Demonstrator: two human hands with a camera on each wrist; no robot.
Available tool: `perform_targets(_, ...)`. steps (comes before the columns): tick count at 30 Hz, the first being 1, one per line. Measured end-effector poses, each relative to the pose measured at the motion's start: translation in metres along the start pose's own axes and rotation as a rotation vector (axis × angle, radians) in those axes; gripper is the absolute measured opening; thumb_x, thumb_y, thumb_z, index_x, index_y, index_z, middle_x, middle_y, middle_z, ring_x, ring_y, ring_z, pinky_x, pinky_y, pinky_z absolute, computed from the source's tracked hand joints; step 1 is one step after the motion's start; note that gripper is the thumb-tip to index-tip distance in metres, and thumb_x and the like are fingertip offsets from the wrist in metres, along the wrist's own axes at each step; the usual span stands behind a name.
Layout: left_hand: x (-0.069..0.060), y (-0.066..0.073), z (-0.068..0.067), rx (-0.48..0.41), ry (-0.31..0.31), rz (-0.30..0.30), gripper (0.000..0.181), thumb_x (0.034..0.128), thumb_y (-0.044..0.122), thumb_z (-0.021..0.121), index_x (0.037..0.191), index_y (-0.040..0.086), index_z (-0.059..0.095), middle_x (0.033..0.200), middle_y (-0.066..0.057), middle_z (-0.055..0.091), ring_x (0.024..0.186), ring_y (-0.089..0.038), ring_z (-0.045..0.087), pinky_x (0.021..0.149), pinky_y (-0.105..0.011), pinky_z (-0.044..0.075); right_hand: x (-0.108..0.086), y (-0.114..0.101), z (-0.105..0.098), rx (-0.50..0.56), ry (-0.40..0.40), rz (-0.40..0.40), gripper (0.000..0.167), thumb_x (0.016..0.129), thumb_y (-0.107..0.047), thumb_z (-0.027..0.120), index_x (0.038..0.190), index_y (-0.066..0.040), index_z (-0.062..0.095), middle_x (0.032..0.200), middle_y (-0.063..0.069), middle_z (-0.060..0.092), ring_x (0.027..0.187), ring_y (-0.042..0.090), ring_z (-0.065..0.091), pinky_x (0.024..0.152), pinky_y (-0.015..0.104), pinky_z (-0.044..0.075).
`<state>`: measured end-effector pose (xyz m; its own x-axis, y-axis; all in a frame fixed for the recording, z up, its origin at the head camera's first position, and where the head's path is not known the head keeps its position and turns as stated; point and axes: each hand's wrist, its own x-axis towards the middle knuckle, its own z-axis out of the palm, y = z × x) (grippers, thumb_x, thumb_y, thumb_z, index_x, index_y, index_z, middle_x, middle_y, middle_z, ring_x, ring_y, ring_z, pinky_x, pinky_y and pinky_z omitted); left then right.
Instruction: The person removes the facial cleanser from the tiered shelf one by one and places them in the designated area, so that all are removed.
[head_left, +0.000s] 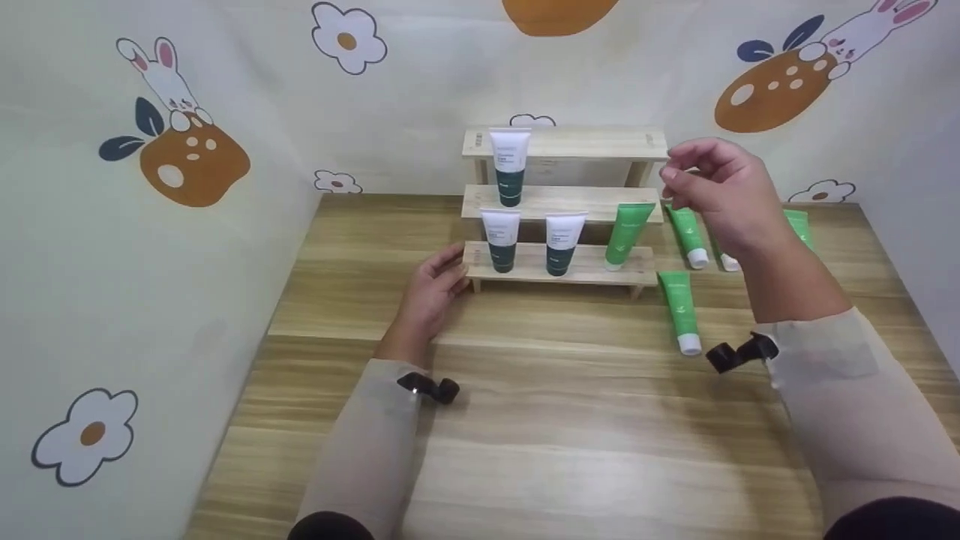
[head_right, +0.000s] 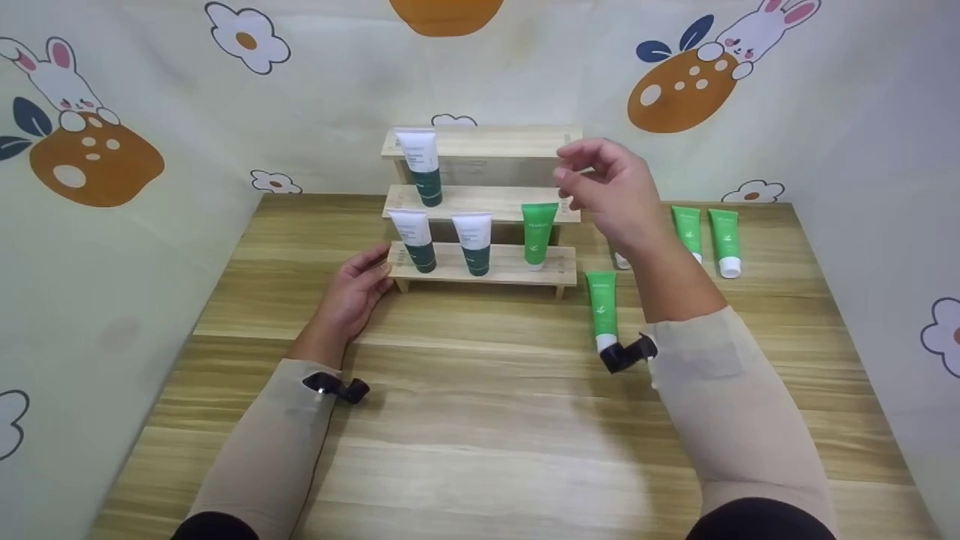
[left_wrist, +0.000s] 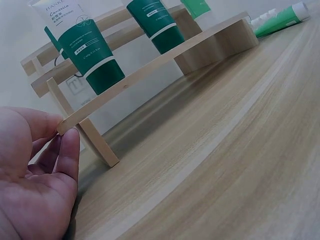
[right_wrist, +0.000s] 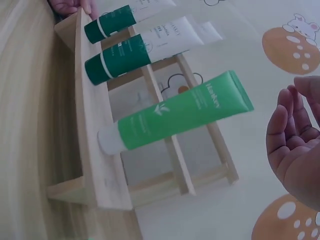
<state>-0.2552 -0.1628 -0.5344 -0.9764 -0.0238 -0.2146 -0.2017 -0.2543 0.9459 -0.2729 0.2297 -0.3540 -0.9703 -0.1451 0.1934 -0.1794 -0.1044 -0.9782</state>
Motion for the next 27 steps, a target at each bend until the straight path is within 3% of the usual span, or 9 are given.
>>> perform_targets(11,0.0,-0.001,0.0,-0.02,-0.007,-0.004,0.048,0.104,0.002,0.063,0.151,0.009,0.059,0.15,-0.01,0.06,0.118,-0.017,0.065,0.095,-0.025,0.059,0.04,-0.008,0.042,-0.099,-0.065,0.056,0.031,0.093,-0.014,0.084,0.121,-0.005,0.074,0.103,0.008,0.069,0.086,0.022,0.072,0.074,0.023,0.062)
perform_targets(17,0.001,0.0,0.001,-0.025,-0.01,0.0,0.048,0.1036,0.0,0.062,0.151,0.007,0.058,0.15,-0.012,0.06,0.114,-0.015,0.066,0.091,-0.023,0.059,0.056,-0.008,0.068,-0.204,-0.111,0.085,0.033,0.095,-0.021,0.083,0.125,-0.012,0.073,0.112,0.006,0.068,0.1,0.022,0.072,0.084,0.024,0.062)
perform_targets(27,0.0,-0.001,0.001,-0.048,-0.014,0.001,0.047,0.1032,-0.002,0.062,0.15,0.005,0.059,0.154,-0.012,0.059,0.108,-0.013,0.068,0.088,-0.021,0.059,0.076,-0.004,0.1,-0.269,-0.155,0.152,0.034,0.098,-0.015,0.079,0.131,-0.016,0.071,0.128,0.005,0.069,0.119,0.024,0.07,0.099,0.03,0.062)
